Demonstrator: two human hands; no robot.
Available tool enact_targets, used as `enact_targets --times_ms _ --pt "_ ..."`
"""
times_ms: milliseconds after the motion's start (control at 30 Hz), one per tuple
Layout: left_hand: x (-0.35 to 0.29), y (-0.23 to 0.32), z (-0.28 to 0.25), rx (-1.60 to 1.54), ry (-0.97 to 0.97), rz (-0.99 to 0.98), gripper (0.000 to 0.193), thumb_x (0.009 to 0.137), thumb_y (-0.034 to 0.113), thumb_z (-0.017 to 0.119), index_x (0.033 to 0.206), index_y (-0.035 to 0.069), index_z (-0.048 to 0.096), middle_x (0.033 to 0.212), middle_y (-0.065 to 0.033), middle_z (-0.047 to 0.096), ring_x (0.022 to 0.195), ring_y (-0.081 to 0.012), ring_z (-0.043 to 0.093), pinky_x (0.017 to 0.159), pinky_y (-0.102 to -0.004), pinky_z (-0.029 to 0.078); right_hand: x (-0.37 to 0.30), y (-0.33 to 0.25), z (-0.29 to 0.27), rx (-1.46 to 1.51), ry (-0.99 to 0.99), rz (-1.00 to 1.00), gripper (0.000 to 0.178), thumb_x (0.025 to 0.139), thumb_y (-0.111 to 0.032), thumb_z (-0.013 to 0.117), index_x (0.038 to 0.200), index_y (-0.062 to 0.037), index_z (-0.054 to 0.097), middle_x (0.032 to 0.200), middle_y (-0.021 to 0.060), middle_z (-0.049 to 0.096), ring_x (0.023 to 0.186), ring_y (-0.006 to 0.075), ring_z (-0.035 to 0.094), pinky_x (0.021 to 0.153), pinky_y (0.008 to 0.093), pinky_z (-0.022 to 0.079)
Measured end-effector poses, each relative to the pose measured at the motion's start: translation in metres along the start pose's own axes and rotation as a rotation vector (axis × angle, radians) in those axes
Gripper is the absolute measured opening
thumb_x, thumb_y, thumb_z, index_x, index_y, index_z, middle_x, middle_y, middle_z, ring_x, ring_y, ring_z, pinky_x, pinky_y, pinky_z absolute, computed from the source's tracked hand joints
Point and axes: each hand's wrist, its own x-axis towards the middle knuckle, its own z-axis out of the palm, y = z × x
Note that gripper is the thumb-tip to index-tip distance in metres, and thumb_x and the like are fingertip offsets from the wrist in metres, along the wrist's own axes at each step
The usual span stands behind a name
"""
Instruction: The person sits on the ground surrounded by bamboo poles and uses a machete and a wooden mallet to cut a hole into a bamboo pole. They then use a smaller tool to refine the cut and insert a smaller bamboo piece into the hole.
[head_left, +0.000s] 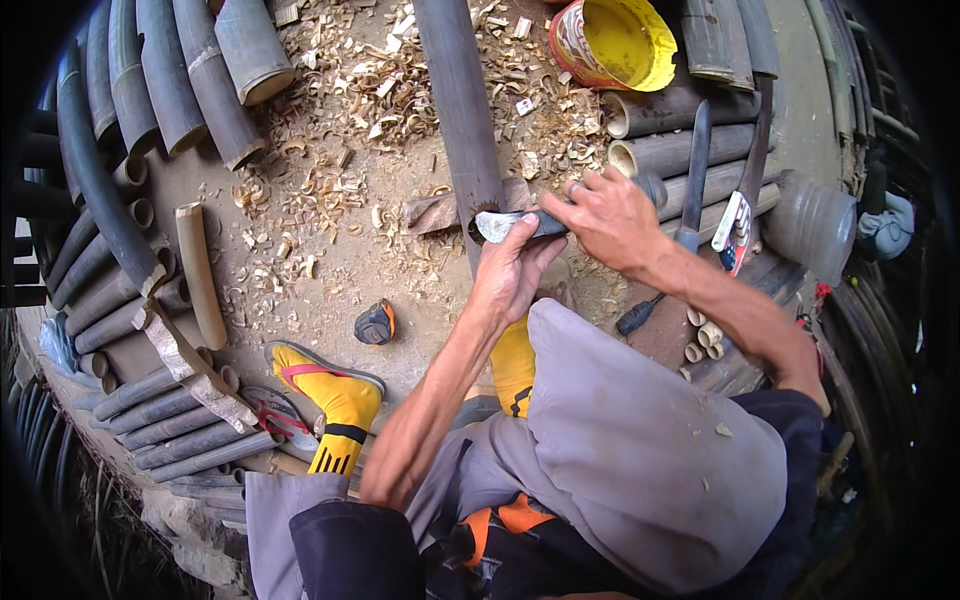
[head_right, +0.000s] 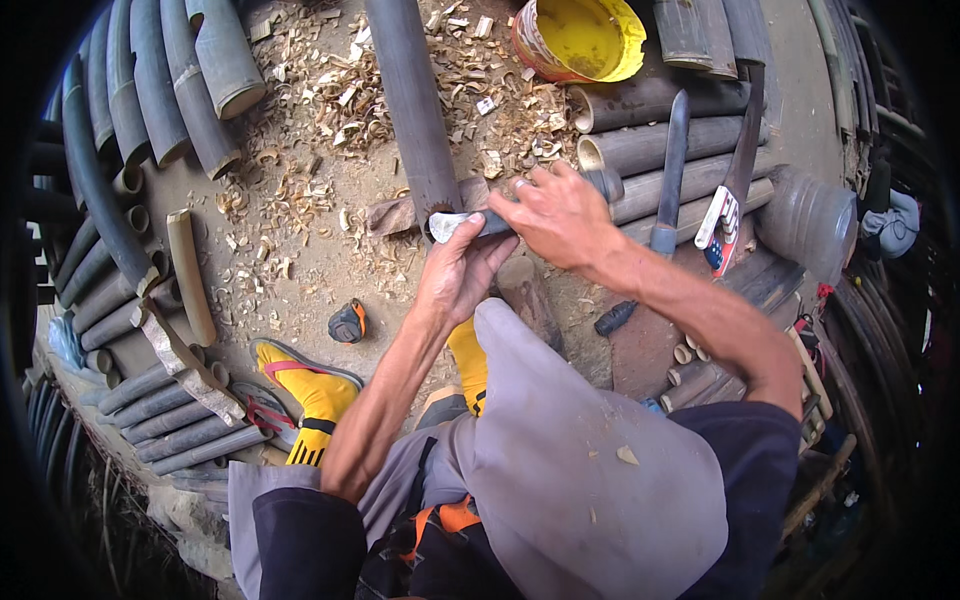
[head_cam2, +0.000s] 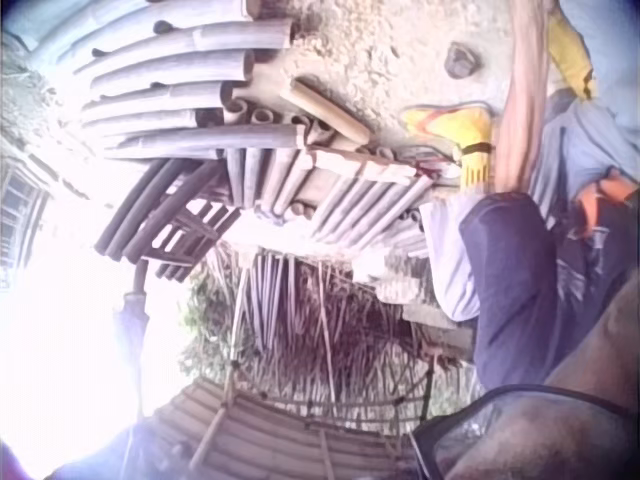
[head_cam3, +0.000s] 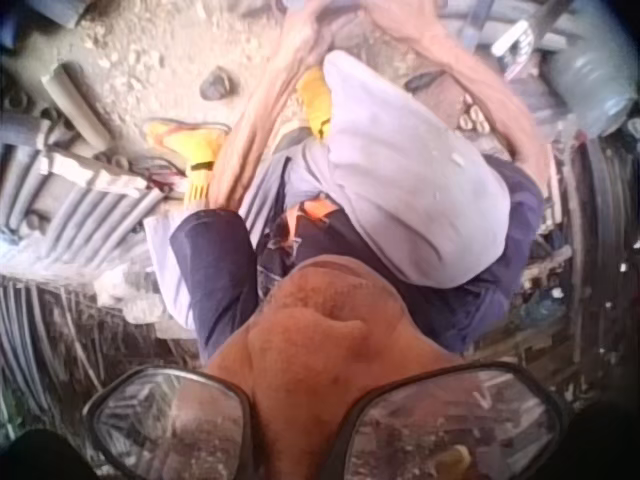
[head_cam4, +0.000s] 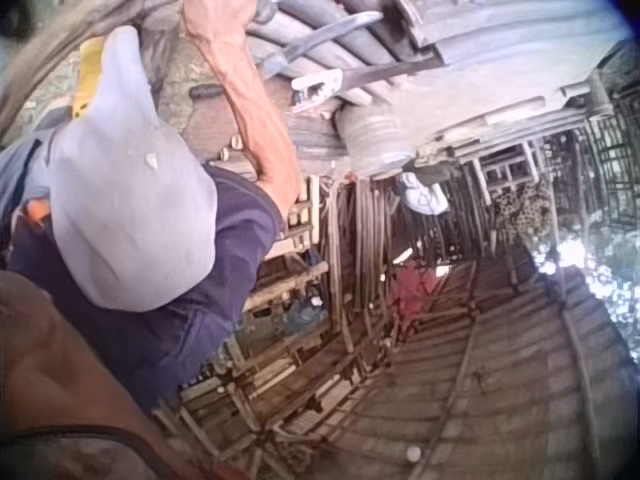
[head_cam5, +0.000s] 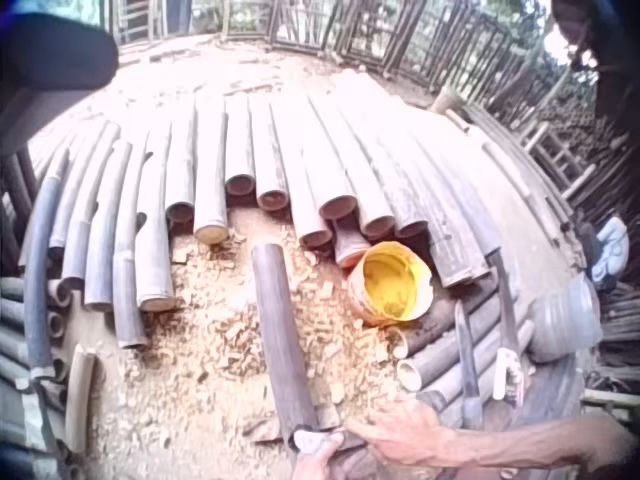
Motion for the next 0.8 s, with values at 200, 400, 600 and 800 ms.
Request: enact_targets --times_ms 200,400,600,800 --pt "-0.001 0.001 -0.008 -0.526 -0.151 0.07 0.037 0.096 0.022 0.05 0.128 0.003 0.046 0.135 -0.0127 0.046 0.129 -0.0255 0.04 0.112 -0.0431 0.03 0.082 -0.008 -0.031 -0.346 -0.204 -0.395 0.016 0.073 -0.022 0.062 0.079 -0.0082 0.066 0.069 0.0062 0.066 0.068 0.0203 0.065 0.066 0.0308 0.045" --pt "-0.037 0.028 -0.014 0.186 -0.068 -0.222 0.054 0.091 0.039 0.055 0.129 0.002 0.047 0.13 -0.0158 0.051 0.121 -0.0266 0.048 0.103 -0.0449 0.039 0.081 0.017 -0.007 0.045 -0.339 -0.265 0.021 0.065 -0.012 0.064 0.085 -0.0044 0.066 0.065 0.0134 0.064 0.061 0.0301 0.065 0.056 0.0415 0.051" --pt "-0.089 0.147 -0.078 1.477 0.535 0.585 0.038 0.08 0.014 0.066 0.116 0.002 0.058 0.106 -0.0118 0.061 0.098 -0.0235 0.057 0.085 -0.0337 0.044 -0.065 -0.031 0.038 0.933 -0.162 0.36 0.033 0.07 -0.02 0.058 0.095 0.0008 0.054 0.072 0.0197 0.057 0.067 0.0397 0.056 0.065 0.0469 0.044" --pt "-0.105 0.267 -0.162 2.161 1.457 1.046 0.069 0.071 0.016 0.075 0.13 0.004 0.041 0.124 -0.0202 0.048 0.111 -0.0368 0.048 0.097 -0.0465 0.037 -0.103 -0.006 0.062 0.474 0.435 0.865 0.041 0.083 -0.024 0.065 0.112 0.0005 0.049 0.1 0.0226 0.053 0.093 0.0401 0.055 0.078 0.0466 0.046"
